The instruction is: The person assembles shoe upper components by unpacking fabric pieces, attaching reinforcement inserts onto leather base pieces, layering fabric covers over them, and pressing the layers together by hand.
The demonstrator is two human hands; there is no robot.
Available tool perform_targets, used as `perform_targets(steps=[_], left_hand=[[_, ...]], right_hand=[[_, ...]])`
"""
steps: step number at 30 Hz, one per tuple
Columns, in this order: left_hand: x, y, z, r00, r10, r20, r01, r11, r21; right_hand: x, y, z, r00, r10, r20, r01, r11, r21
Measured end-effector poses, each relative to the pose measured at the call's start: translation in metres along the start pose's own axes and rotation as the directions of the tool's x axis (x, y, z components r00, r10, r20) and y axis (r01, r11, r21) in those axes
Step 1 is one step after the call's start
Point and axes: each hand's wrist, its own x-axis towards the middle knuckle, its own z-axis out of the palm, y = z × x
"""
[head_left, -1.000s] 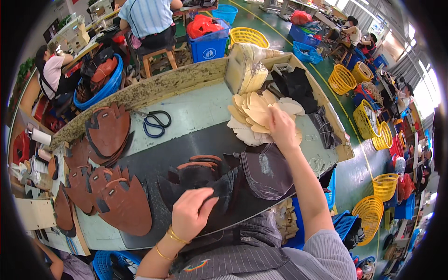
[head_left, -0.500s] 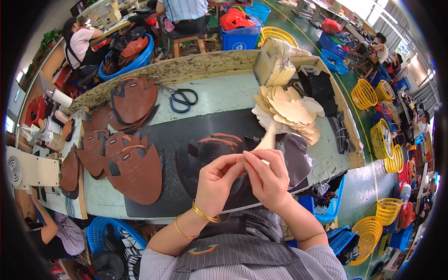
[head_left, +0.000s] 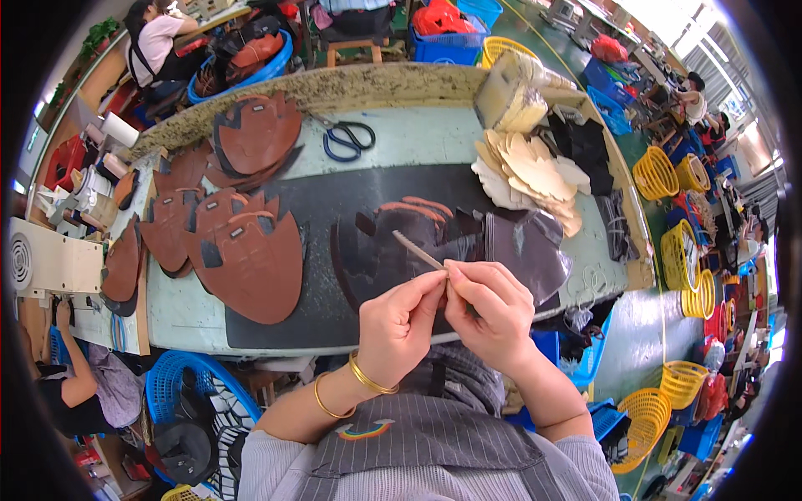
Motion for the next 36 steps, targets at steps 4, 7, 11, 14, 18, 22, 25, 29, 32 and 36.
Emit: perform_targets(steps=[4, 7, 11, 14, 18, 22, 25, 29, 32, 36], left_hand=[[-0.004, 0.002, 0.005, 0.997, -0.074, -0.019, 0.073, 0.995, -0.061], [-0.006, -0.007, 0.012, 0.998, -0.048, -0.04, 0.047, 0.999, -0.005], [-0.007, -0.015, 0.025, 0.997, 0.069, -0.033, -0.065, 0.992, 0.105], [-0.007, -0.024, 0.025, 0.997, 0.068, -0.039, -0.064, 0.994, 0.089], [-0.004, -0.017, 0.018, 0.99, 0.133, 0.044, -0.14, 0.963, 0.231], [-0.007, -0.011, 0.018, 0.991, 0.126, 0.04, -0.132, 0.951, 0.278], [-0.004, -0.015, 0.029, 0.989, 0.135, 0.064, -0.145, 0.967, 0.211], [-0.011, -0.023, 0.024, 0.928, -0.125, 0.35, 0.298, 0.814, -0.499], [0.002, -0.003, 0.002, 0.836, -0.407, 0.368, 0.507, 0.317, -0.802], [0.014, -0.009, -0.041, 0.827, -0.455, 0.332, 0.47, 0.235, -0.851]], right_hand=[[-0.008, -0.007, 0.008, 0.989, -0.083, -0.119, 0.062, 0.982, -0.177], [-0.018, -0.009, 0.008, 0.97, 0.201, -0.135, -0.206, 0.978, -0.026], [-0.032, -0.004, 0.005, 0.674, 0.738, 0.038, -0.645, 0.562, 0.517], [-0.033, -0.002, -0.003, 0.767, 0.63, 0.118, -0.623, 0.688, 0.372], [-0.032, 0.007, -0.003, 0.963, 0.27, 0.014, -0.27, 0.96, 0.068], [-0.032, -0.003, 0.002, 0.962, 0.255, -0.097, -0.259, 0.965, -0.028], [-0.039, 0.014, 0.002, 0.571, 0.81, 0.132, -0.663, 0.36, 0.656], [-0.051, 0.046, 0.006, 0.312, 0.714, 0.627, -0.305, -0.549, 0.778], [-0.074, 0.03, -0.014, 0.313, 0.549, 0.775, -0.461, -0.626, 0.63], [-0.137, 0.046, -0.072, 0.137, 0.669, 0.731, -0.965, -0.077, 0.252]])
